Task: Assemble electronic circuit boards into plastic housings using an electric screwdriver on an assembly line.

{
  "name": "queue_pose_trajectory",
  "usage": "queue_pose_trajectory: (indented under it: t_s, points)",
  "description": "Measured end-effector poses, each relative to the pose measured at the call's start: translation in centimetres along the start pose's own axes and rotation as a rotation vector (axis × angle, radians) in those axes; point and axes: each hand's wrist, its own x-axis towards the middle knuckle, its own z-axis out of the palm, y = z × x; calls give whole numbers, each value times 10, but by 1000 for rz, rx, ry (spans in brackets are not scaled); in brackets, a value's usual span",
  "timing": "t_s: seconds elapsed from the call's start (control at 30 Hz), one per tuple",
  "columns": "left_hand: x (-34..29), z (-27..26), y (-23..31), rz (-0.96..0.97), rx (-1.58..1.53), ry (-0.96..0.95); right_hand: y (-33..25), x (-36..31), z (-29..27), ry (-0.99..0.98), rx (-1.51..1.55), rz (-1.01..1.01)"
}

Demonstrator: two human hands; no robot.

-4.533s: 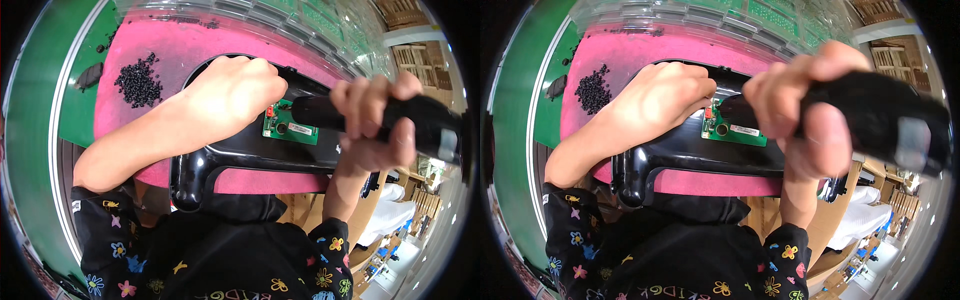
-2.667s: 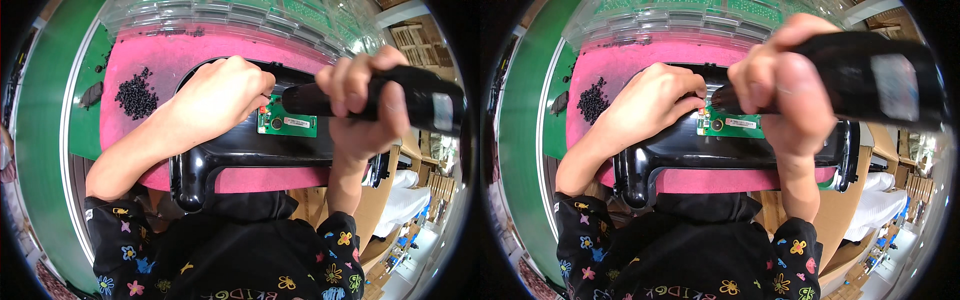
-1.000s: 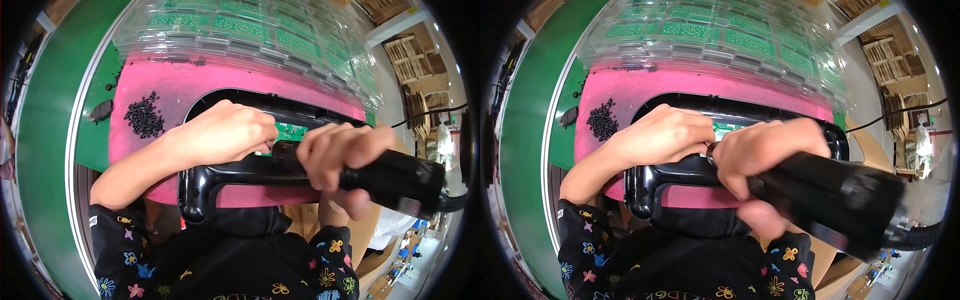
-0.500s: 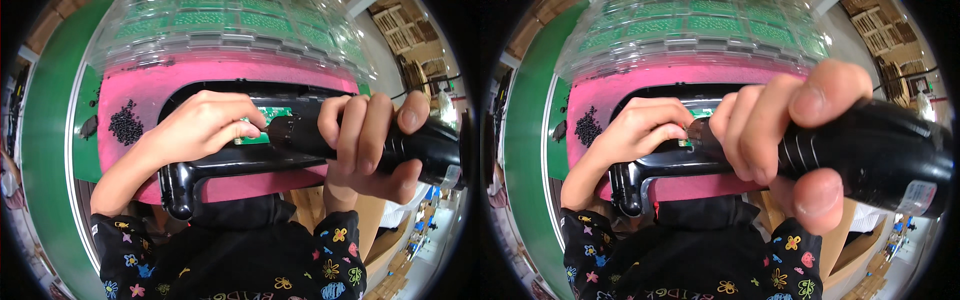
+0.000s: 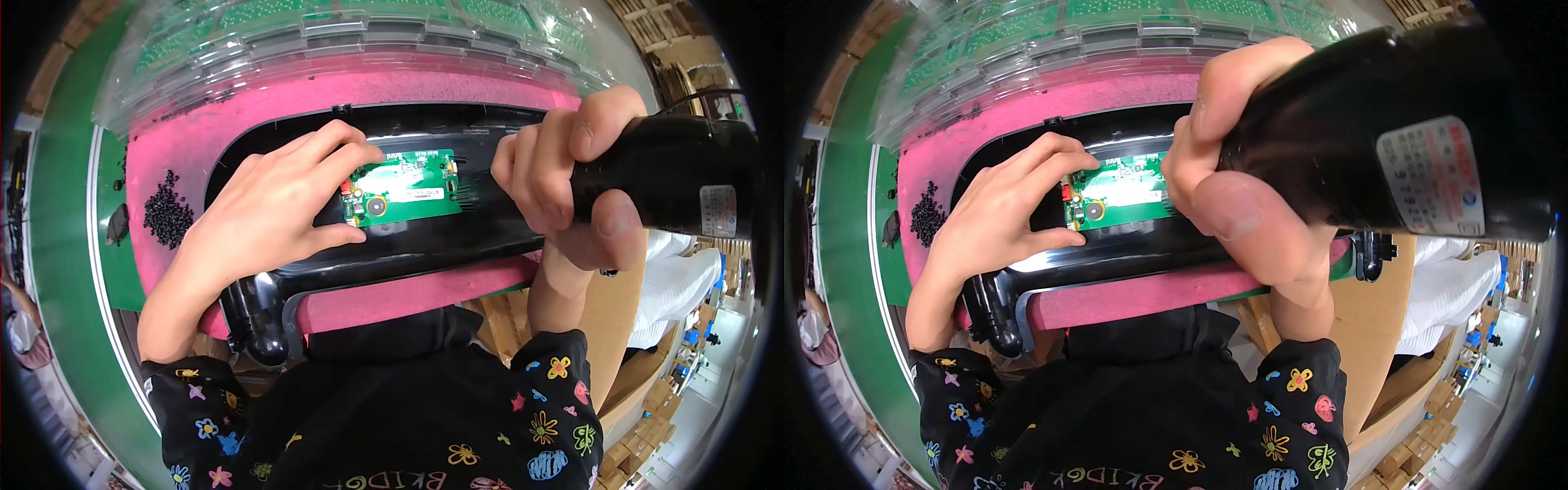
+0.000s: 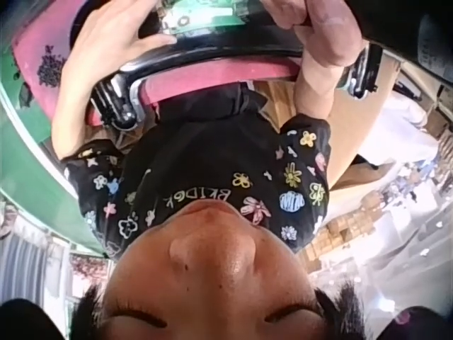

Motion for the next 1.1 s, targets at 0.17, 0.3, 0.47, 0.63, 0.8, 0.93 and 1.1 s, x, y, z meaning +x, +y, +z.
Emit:
queue_pose_trajectory:
  t_s: [0.17,0.3,0.47,0.63,0.8,0.93,1.1]
  points:
    - [0,-1,2,-5,-3,-5,2,5,-2,7,-151,-39]
    - [-1,2,1,12,13,3,4,0,2,85,-72,-25]
    - [-4,2,2,9,15,-1,4,-2,4,89,-33,-54]
    - [-2,1,2,31,22,-1,-5,-6,2,78,-7,-36]
    - [-1,2,-3,48,24,8,-1,-6,0,91,-9,-10]
    - [-2,0,-3,18,26,2,5,2,2,76,-28,15]
    - [-3,-10,10,66,-86,96,11,4,1,21,3,-2]
